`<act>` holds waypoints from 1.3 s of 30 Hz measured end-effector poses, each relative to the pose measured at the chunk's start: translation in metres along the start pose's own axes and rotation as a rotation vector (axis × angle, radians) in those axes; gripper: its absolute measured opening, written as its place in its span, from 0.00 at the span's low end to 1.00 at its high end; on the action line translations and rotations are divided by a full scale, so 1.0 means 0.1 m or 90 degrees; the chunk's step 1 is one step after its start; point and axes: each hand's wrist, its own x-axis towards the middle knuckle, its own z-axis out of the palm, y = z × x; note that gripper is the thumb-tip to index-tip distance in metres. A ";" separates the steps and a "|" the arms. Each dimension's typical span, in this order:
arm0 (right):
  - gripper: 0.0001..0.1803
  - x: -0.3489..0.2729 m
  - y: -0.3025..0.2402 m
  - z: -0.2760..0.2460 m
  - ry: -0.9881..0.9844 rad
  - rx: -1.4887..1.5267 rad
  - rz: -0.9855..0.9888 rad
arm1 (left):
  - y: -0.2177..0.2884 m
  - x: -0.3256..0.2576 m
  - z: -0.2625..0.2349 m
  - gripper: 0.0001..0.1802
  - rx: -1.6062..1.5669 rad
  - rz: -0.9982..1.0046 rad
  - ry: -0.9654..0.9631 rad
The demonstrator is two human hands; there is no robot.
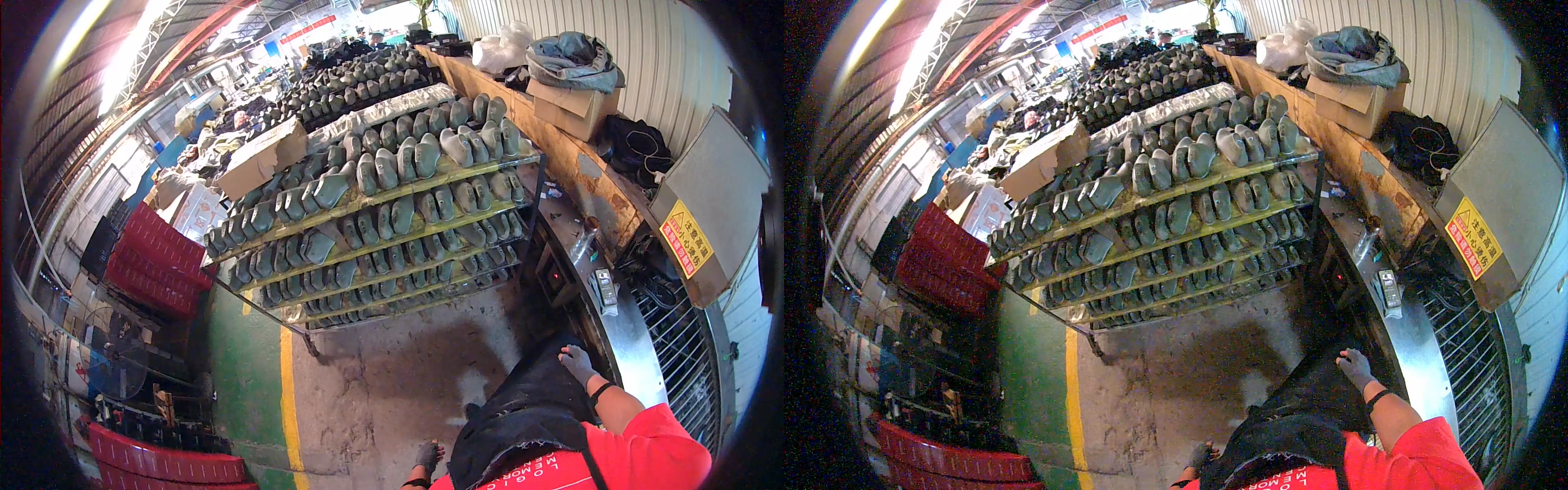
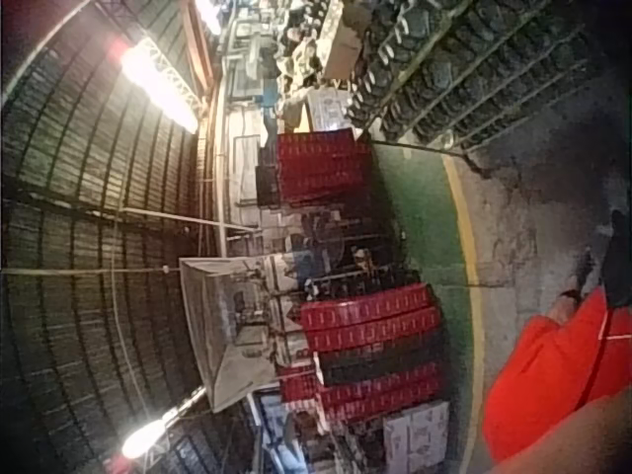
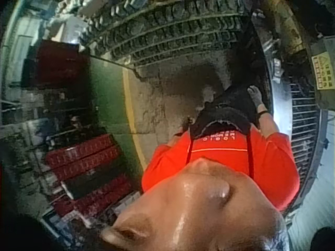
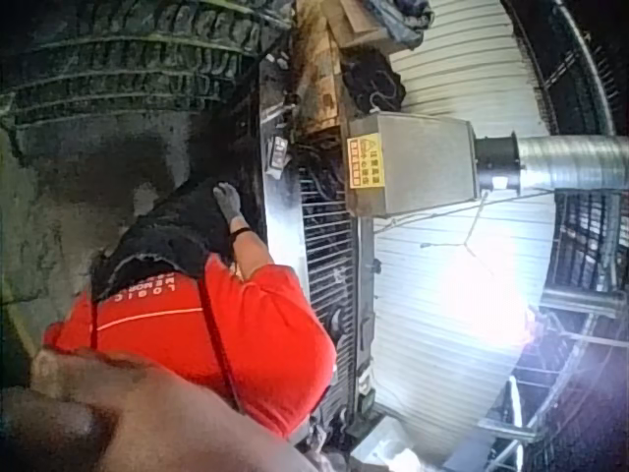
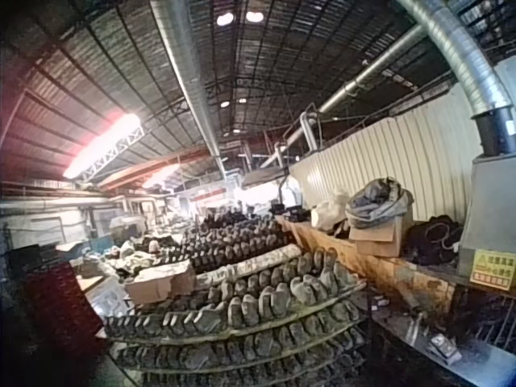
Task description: Polishing and cleaning finished dress shoes in a factory environment.
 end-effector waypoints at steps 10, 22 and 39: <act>0.25 -0.01 -0.04 0.00 0.031 -0.026 -0.015 | 0.03 -0.01 0.01 0.20 0.000 -0.009 0.000; 0.26 -0.02 -0.07 -0.01 0.025 -0.001 -0.013 | -0.01 0.02 -0.02 0.20 -0.018 -0.008 -0.007; 0.25 -0.05 -0.08 0.00 0.029 -0.020 -0.037 | 0.06 -0.09 -0.03 0.17 0.036 0.003 -0.004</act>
